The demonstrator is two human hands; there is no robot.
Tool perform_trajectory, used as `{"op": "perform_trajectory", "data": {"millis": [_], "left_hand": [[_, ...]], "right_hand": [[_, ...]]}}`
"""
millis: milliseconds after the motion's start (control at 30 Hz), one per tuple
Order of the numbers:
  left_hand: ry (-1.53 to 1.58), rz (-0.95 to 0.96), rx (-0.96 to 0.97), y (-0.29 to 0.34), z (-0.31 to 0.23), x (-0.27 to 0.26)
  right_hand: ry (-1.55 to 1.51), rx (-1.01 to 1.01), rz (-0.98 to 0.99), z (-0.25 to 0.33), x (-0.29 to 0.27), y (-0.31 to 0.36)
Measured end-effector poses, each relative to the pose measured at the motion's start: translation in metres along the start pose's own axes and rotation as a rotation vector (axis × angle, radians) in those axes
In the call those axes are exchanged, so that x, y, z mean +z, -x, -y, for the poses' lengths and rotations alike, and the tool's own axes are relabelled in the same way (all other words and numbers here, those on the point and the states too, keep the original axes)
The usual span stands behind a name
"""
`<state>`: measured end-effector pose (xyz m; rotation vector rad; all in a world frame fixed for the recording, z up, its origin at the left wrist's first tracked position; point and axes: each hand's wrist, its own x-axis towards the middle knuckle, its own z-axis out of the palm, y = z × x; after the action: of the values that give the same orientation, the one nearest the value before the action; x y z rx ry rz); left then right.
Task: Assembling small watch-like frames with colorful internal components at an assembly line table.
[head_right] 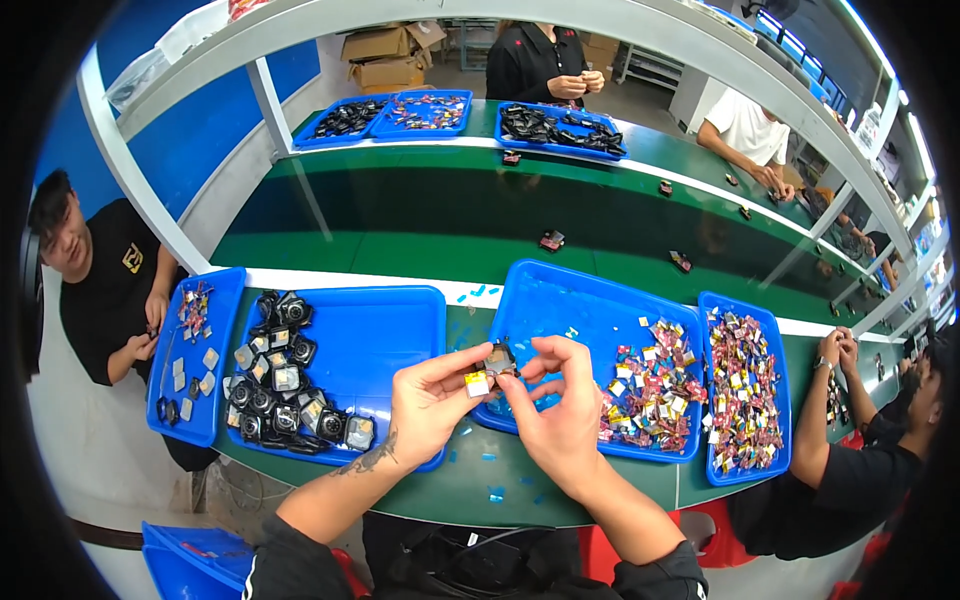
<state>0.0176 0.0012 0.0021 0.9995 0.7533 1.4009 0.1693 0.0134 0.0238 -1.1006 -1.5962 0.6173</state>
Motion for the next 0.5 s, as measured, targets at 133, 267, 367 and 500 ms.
{"op": "perform_trajectory", "data": {"millis": [133, 267, 367, 500], "left_hand": [[-0.032, -0.028, 0.041, -0.002, 0.002, -0.001], [-0.051, -0.055, 0.044, -0.007, 0.003, -0.009], [-0.044, -0.073, 0.07, -0.007, 0.002, -0.014], [-0.109, -0.142, 0.215, -0.015, 0.023, 0.004]], "right_hand": [[-0.095, 0.139, 0.086, 0.001, 0.002, -0.008], [-0.022, 0.046, 0.118, -0.003, 0.013, -0.009], [0.062, -0.076, 0.106, -0.007, 0.023, -0.009], [0.038, -0.081, 0.072, -0.016, 0.011, -0.012]]}}
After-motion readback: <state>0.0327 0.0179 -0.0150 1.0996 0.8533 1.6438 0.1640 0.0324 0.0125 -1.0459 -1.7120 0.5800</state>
